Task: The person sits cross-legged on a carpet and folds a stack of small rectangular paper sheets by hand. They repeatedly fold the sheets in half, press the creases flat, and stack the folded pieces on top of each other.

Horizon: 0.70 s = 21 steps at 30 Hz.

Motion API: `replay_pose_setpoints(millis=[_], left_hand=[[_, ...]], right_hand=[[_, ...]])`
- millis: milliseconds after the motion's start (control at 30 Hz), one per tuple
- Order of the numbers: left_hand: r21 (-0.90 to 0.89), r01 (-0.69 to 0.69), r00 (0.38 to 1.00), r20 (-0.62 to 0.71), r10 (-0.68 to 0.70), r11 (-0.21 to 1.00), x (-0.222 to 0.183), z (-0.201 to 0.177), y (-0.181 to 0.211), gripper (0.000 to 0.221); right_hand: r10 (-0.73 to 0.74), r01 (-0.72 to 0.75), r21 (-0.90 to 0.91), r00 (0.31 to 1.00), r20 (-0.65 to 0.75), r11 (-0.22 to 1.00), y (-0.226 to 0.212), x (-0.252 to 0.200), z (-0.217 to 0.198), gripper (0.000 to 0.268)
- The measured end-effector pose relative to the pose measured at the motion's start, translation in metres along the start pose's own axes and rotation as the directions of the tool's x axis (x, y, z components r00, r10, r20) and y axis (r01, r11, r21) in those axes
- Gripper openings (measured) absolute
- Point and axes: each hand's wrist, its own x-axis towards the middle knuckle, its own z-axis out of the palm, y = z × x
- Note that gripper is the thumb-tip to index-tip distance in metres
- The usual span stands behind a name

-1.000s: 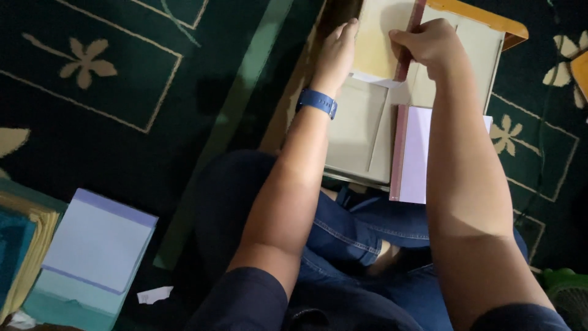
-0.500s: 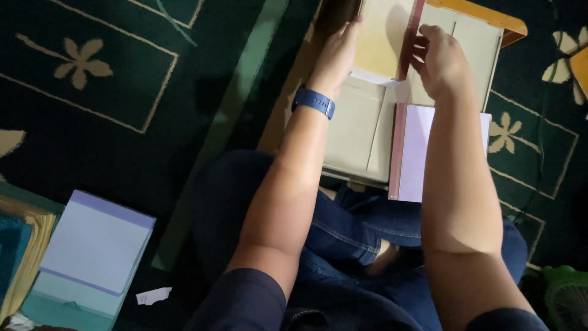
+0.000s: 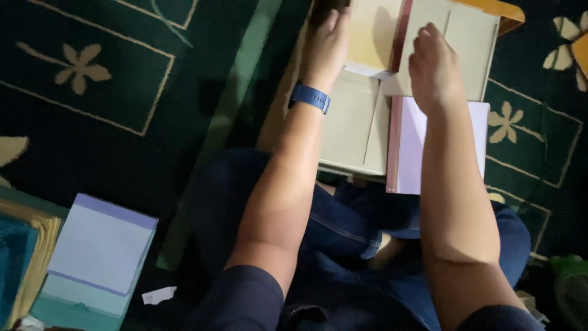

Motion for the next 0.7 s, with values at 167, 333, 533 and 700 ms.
replay_pose_setpoints(millis=[167, 333, 533, 700], left_hand=[[0.034, -0.422, 0.856, -0.316, 0.410, 0.906, 0.003, 0.021, -0.020, 0.050], [0.056, -0.762, 0.626, -0.195, 0.755, 0.646, -0.081, 0.041, 0.041, 0.032], [0.538, -0.538, 0.842, 0.371, 0.390, 0.649, -0.162, 0.076, 0.023, 0.042], [0.718, -0.559, 0.822, 0.413, 0.393, 0.415, -0.181, 0.086, -0.054, 0.055]], right_hand=[[0.496, -0.295, 0.653, 0.857, -0.142, 0.697, -0.006, -0.118, -0.036, 0.053], [0.335, -0.299, 0.157, 0.779, -0.529, 0.941, 0.081, -0.240, -0.027, 0.032], [0.704, -0.558, 0.455, 0.659, -0.266, 0.694, 0.095, -0.246, -0.028, 0.031], [0.697, -0.603, 0.418, 0.708, -0.114, 0.680, 0.088, -0.240, -0.027, 0.048]])
